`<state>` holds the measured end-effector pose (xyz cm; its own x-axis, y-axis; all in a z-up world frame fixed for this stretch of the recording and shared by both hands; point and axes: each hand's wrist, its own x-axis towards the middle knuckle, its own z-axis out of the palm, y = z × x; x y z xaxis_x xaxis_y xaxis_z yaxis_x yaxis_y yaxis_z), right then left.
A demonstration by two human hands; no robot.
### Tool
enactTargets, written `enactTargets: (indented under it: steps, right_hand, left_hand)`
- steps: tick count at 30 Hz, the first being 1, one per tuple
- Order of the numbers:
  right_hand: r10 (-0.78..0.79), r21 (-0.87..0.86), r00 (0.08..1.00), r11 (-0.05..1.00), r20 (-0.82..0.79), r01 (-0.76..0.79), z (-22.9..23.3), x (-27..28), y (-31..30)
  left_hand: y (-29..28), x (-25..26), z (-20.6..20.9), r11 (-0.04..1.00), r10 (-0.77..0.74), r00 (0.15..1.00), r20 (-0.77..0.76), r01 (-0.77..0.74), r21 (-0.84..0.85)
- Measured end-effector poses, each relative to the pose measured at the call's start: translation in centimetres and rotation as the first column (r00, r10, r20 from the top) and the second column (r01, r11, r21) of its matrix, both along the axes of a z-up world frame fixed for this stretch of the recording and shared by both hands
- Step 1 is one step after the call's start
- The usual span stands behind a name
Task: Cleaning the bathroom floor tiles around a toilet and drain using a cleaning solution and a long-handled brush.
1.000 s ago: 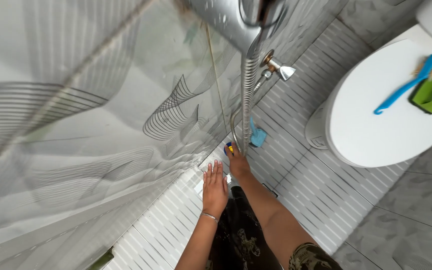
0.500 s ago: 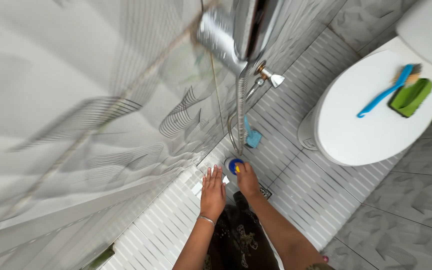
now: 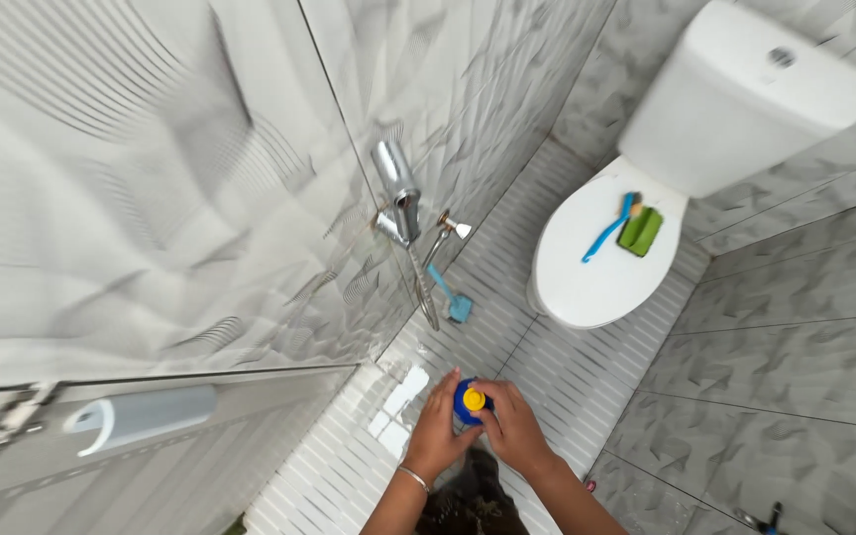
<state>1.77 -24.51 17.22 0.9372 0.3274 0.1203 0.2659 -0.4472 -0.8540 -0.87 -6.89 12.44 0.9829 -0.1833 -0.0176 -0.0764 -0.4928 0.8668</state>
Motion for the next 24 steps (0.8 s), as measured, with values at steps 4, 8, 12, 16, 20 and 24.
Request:
enactTargets:
  steps: [4, 8, 12, 16, 20, 24]
  right_hand:
    - [-0.070, 0.056, 0.991, 0.995, -0.116, 0.077, 5.4, -1.5, -1.7]
    - [-0.027, 0.231, 0.992, 0.971, -0.121, 0.055, 8.8, -2.3, -2.7]
    - [-0.018, 0.196, 0.945, 0.977, -0.327, 0.087, 9.6, -4.4, -1.4]
    - [-0.109, 0.263, 0.953, 0.947, -0.281, 0.186, 8.3, -5.1, -1.4]
    - [0.064, 0.369, 0.921, 0.925, -0.384, 0.090, 9.4, -5.3, -2.2]
    - [0.269, 0.411, 0.789, 0.911, -0.553, -0.023, 13.2, -5.0, -3.0]
  left_hand:
    - [-0.7, -0.6, 7.9, 0.995, 0.019, 0.998, -0.065, -0.025, -0.092]
    - [-0.7, -0.2, 14.3, 0.997, 0.045, 0.995, 0.089, -0.039, -0.068]
    - [-0.7, 0.0, 20.8, 0.997, 0.024, 0.996, 0.081, -0.019, -0.072]
    - [-0.2, 0.0, 24.6, 0.994, 0.008, 0.998, 0.061, -0.001, -0.107]
    - [0.9, 0.1, 25.6, 0.876, -0.127, 0.985, 0.120, 0.168, -0.452]
    - [2.7, 0.8, 28.2, 0.632, -0.375, 0.925, 0.054, 0.298, -0.715]
